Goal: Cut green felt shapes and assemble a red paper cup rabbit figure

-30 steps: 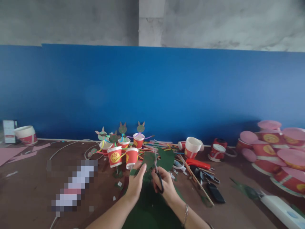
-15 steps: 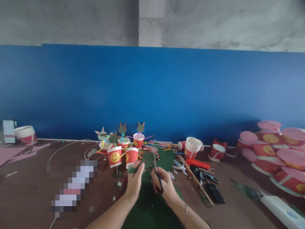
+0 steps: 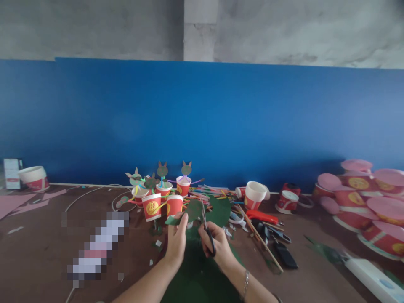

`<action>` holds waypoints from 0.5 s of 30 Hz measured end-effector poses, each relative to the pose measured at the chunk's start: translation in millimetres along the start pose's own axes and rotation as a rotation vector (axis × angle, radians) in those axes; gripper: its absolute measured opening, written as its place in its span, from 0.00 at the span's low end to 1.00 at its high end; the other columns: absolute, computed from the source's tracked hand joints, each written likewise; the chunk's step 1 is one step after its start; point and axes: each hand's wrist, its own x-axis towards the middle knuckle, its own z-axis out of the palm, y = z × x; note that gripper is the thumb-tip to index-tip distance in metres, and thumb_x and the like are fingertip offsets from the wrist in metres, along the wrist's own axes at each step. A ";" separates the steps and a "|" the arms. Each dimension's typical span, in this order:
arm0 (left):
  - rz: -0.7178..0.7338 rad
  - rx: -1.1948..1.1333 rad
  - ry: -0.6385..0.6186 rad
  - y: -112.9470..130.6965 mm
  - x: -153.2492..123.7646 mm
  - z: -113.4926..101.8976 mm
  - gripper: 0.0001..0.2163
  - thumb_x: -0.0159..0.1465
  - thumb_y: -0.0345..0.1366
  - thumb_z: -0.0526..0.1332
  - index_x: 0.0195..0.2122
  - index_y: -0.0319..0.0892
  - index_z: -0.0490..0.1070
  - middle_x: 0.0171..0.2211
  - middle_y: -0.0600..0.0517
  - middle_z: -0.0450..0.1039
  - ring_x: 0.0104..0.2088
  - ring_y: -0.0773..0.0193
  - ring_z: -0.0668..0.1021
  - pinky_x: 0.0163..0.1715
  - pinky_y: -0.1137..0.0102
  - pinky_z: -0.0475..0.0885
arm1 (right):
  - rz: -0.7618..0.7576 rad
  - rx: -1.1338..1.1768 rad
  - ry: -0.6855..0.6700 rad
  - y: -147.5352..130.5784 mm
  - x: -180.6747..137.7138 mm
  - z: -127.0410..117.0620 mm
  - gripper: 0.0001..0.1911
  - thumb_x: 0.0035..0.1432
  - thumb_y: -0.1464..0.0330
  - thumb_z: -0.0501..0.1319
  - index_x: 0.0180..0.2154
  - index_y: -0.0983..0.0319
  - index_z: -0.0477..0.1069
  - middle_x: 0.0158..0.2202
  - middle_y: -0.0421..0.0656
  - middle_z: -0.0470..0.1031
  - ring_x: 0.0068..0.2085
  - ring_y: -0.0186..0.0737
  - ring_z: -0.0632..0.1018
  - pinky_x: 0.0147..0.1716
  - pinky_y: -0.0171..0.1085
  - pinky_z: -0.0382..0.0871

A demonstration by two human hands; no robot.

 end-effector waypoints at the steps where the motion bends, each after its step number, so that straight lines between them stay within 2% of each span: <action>1: -0.011 0.025 0.010 -0.8 0.7 -1.0 0.19 0.49 0.48 0.64 0.34 0.37 0.70 0.30 0.51 0.70 0.34 0.62 0.74 0.35 0.69 0.68 | -0.003 -0.005 -0.004 0.4 -0.1 -0.1 0.21 0.48 0.51 0.60 0.24 0.63 0.62 0.11 0.31 0.58 0.11 0.24 0.58 0.09 0.25 0.51; 5: -0.059 0.102 0.042 -0.6 0.2 -3.3 0.18 0.50 0.50 0.63 0.28 0.38 0.70 0.26 0.52 0.70 0.32 0.61 0.73 0.36 0.68 0.67 | -0.023 -0.017 -0.019 3.0 -0.3 0.0 0.20 0.49 0.52 0.60 0.25 0.63 0.62 0.11 0.31 0.58 0.11 0.24 0.58 0.10 0.25 0.52; 10: -0.007 0.062 -0.191 7.9 -6.7 1.8 0.15 0.51 0.47 0.63 0.29 0.38 0.72 0.27 0.50 0.74 0.35 0.59 0.75 0.39 0.68 0.67 | 0.016 0.019 -0.070 3.8 -1.2 1.6 0.21 0.46 0.51 0.61 0.26 0.63 0.63 0.10 0.30 0.59 0.10 0.25 0.59 0.08 0.25 0.51; 15: -0.015 0.019 -0.243 13.6 -9.1 4.2 0.16 0.51 0.44 0.64 0.35 0.38 0.74 0.36 0.47 0.77 0.41 0.56 0.75 0.44 0.66 0.67 | 0.041 0.030 -0.093 3.9 -1.8 0.6 0.22 0.46 0.50 0.61 0.28 0.63 0.63 0.11 0.32 0.62 0.11 0.26 0.62 0.08 0.24 0.50</action>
